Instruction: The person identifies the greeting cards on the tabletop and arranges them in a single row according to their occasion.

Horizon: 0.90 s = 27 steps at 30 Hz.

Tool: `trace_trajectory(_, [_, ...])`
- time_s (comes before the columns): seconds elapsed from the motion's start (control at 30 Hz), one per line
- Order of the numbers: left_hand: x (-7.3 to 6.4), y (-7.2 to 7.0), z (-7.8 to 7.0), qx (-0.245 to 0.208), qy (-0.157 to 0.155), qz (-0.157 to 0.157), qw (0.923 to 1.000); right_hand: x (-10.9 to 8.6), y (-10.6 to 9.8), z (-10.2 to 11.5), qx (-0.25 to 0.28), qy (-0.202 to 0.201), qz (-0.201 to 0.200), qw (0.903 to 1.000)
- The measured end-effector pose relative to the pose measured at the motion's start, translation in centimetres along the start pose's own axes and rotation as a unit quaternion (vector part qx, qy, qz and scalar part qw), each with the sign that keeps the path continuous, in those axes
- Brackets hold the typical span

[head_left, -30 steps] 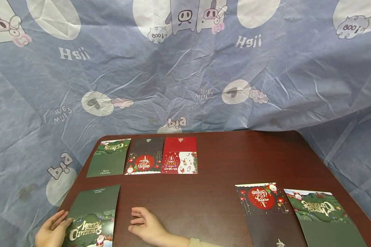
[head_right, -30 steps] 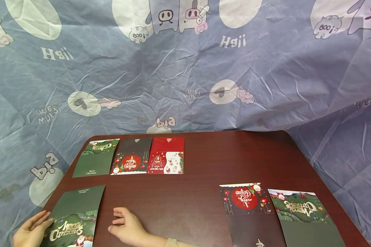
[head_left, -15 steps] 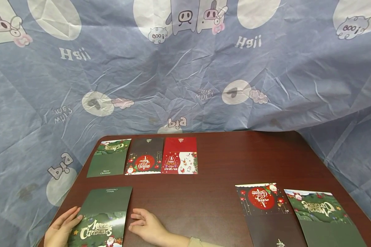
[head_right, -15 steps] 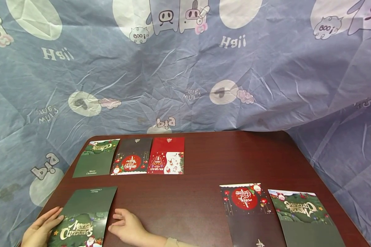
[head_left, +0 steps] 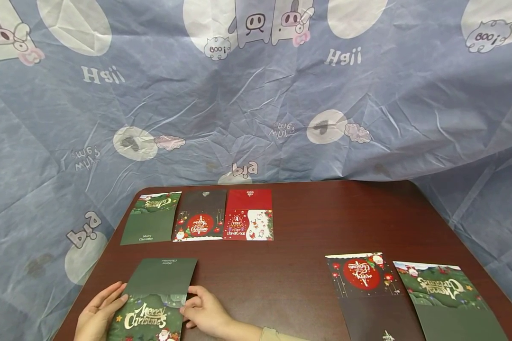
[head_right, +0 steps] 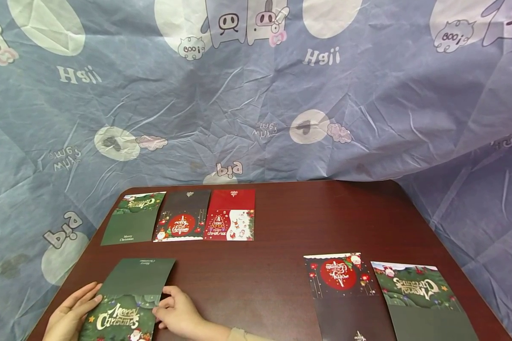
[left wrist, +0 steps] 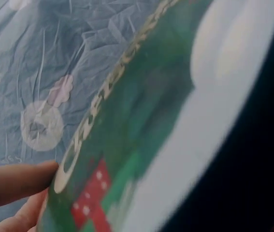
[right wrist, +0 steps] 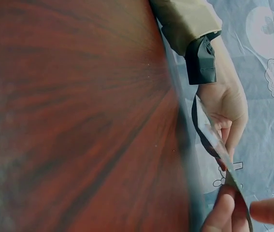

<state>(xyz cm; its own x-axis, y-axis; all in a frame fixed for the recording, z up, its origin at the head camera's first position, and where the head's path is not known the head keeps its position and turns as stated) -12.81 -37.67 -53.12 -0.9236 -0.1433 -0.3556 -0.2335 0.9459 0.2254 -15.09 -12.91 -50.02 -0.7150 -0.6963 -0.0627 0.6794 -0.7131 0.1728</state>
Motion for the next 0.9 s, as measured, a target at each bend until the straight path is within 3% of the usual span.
trace_trajectory(0.13, [0.2, 0.6, -0.1, -0.013, 0.013, 0.018, 0.9997, 0.0, -0.6, 0.3, -0.001, -0.018, -0.016, 0.9997])
trace_trajectory(0.27, [0.3, 0.7, 0.2, -0.009, 0.000, 0.014, 0.9999, -0.1, -1.1, 0.7, -0.002, -0.036, -0.042, 0.9985])
trace_trajectory(0.5, [0.0, 0.4, 0.8, 0.090, -0.054, -0.018, 0.9943, 0.1, -2.2, 1.1, -0.020, -0.046, -0.072, 0.9961])
trace_trajectory(0.77, [-0.2, 1.5, 0.1, 0.100, -0.028, -0.034, 0.9940, 0.2, -3.9, 1.9, -0.031, -0.055, -0.110, 0.9919])
trace_trajectory(0.9, [0.0, 2.3, -0.5, 0.100, 0.004, -0.024, 0.9947, -0.5, -4.5, 3.5, -0.036, -0.056, -0.123, 0.9901])
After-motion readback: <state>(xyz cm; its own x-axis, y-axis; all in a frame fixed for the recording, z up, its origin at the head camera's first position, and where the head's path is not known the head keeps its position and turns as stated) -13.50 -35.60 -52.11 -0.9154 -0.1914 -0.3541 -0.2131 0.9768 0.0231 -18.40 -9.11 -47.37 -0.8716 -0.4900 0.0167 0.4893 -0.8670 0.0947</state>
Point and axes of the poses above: each hand's wrist, its own x-axis towards the middle knuckle, its own y-axis out of the palm, z = x × y, the point moved 10 cm from there along x, towards the middle knuckle, and after that the axes turned 11 degrees about z, right-handed, at the moved point
